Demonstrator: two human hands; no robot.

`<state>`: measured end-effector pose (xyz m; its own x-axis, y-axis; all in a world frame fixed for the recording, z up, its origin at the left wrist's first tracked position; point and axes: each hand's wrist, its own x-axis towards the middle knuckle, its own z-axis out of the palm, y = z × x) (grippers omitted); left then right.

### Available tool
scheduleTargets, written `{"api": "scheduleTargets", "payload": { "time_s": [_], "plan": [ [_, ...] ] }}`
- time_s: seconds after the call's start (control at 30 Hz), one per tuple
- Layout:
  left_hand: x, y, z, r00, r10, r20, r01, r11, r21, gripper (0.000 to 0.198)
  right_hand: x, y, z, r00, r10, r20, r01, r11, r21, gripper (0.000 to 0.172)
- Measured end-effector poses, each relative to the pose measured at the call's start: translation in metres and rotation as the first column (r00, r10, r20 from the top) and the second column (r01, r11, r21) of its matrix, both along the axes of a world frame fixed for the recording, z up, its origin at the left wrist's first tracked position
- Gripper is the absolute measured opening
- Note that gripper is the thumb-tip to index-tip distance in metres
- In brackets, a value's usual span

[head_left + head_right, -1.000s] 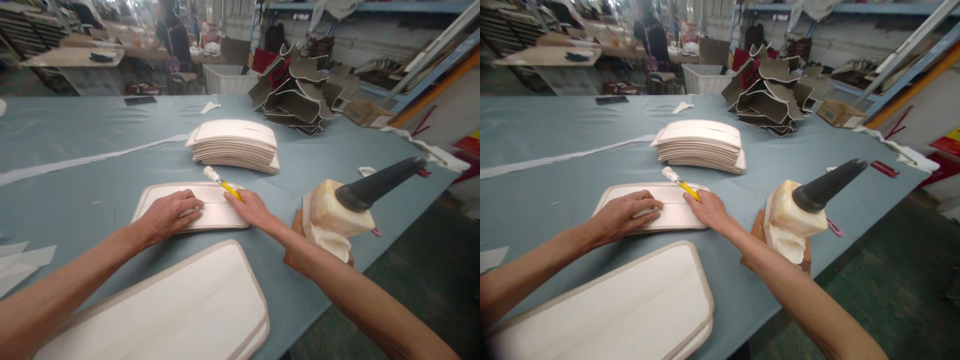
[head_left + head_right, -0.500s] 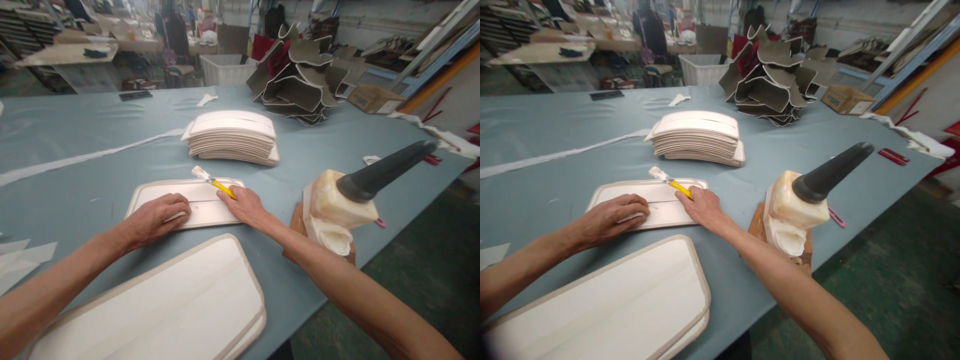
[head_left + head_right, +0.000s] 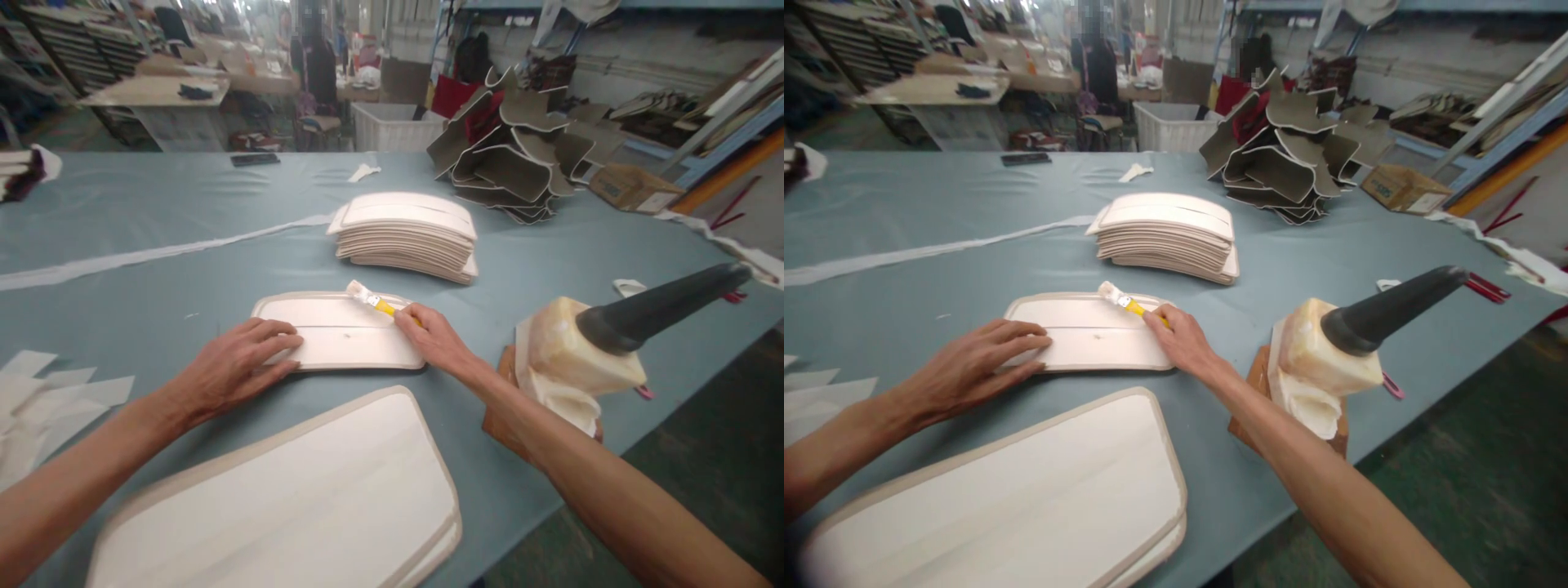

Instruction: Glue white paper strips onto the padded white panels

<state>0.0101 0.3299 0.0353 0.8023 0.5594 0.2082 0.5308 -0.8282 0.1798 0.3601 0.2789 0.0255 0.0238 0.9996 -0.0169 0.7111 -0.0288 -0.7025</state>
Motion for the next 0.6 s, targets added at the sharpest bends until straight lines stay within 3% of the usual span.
{"api": "scheduleTargets", "payload": {
  "time_s": [0.23, 0.43, 0.6],
  "plan": [
    [-0.002, -0.007, -0.009, 1.000, -0.007, -0.017, 0.008, 0.998, 0.069, 0.041, -0.018, -0.001, 0.005, 0.987, 0.044, -0.152, -0.033, 0.997, 0.072, 0.038],
    [0.034, -0.001, 0.000, 0.983, -0.167, -0.082, 0.170, 0.985, 0.038, 0.032, -0.036, 0.012, -0.004, 0.981, -0.052, -0.185, 0.050, 0.999, -0.016, 0.041],
    [0.061, 0.004, -0.006, 0.971, -0.168, -0.171, 0.175, 0.984, 0.024, 0.032, -0.034, 0.012, -0.011, 0.977, -0.063, -0.206, 0.056, 0.998, -0.041, 0.041]
  ]
}}
